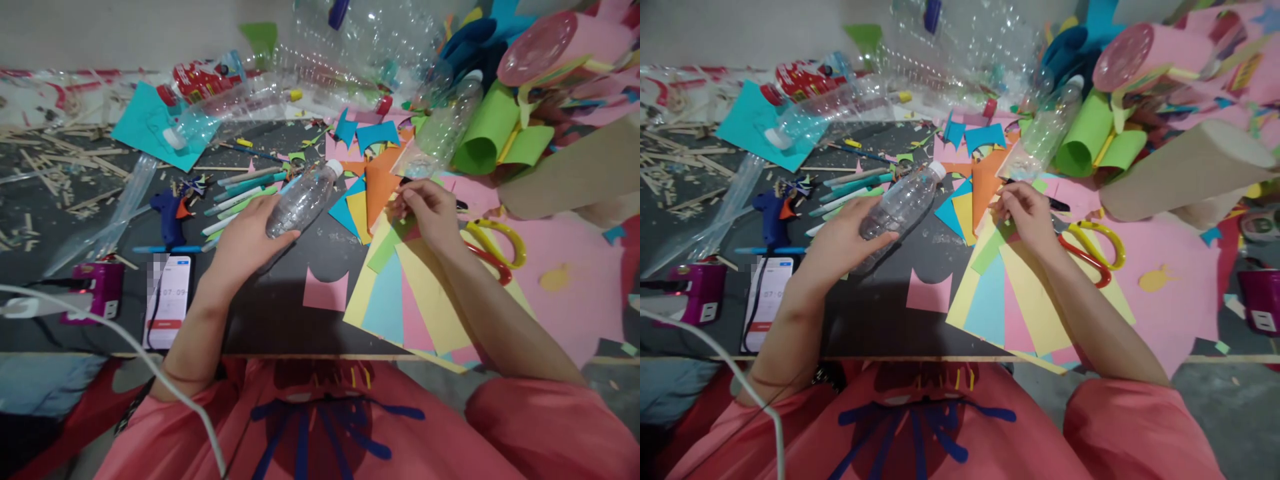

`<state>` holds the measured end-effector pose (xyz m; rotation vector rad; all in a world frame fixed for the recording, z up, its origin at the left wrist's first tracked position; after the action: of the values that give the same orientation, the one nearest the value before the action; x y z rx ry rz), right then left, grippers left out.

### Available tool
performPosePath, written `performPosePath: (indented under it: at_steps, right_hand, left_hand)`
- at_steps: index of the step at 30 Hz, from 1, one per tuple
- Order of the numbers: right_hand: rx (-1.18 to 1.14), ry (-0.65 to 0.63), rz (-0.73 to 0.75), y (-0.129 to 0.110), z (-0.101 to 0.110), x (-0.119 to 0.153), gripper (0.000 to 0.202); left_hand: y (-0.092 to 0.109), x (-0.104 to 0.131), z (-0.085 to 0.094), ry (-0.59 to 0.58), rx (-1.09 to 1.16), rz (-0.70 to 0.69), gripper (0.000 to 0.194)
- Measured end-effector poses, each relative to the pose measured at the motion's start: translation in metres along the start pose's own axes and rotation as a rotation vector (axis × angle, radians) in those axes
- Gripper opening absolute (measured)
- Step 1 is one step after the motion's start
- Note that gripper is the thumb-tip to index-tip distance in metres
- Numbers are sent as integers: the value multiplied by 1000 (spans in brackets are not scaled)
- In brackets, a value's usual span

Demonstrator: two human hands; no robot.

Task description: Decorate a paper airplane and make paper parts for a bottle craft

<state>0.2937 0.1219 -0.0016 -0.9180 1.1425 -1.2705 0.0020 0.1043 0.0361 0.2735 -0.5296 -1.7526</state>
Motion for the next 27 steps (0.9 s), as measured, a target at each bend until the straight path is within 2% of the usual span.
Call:
performPosePath:
  at_steps: [2, 3, 5, 7, 11, 12, 17, 20, 22, 24, 27]
  right_hand:
    - [142, -84, 31, -14, -4, 11, 15]
    - [249, -166, 44, -20, -12, 21, 17]
    - [467, -367, 107, -31, -37, 51, 26]
    - [682, -489, 214, -38, -58, 86, 39]
    - [884, -514, 316, -31, -76, 137, 91]
    - [901, -518, 328, -27, -76, 144, 97]
    - [929, -568, 346, -18, -73, 151, 94]
    - [876, -568, 321, -20, -69, 147, 87]
    - [813, -551, 277, -20, -65, 144, 82]
    - [743, -527, 228, -20, -60, 142, 79]
    - [652, -493, 183, -20, -55, 141, 79]
  left_hand:
    - [7, 1, 4, 11, -60, -39, 57]
    - [11, 2, 5, 25, -68, -62, 53]
    - [17, 2, 8, 59, -75, -102, 49]
    - [20, 2, 10, 112, -119, -119, 47]
    - [23, 5, 13, 209, -230, -136, 51]
    - [24, 7, 14, 225, -223, -141, 51]
    - [31, 22, 14, 253, -158, -169, 47]
    - [44, 37, 3, 246, -93, -250, 41]
    - [55, 47, -16, 153, 22, -317, 37]
    - [66, 56, -44, -32, 184, -348, 33]
    - [81, 65, -87, -297, 357, -305, 28]
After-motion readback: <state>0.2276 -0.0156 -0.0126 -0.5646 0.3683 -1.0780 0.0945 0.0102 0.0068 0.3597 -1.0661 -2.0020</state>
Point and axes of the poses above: each hand's wrist, its own x-axis away from the middle knuckle, its own z-axis out of the back of the hand, y = z × x, the point moved 9 cm from there along -x, towards the middle knuckle
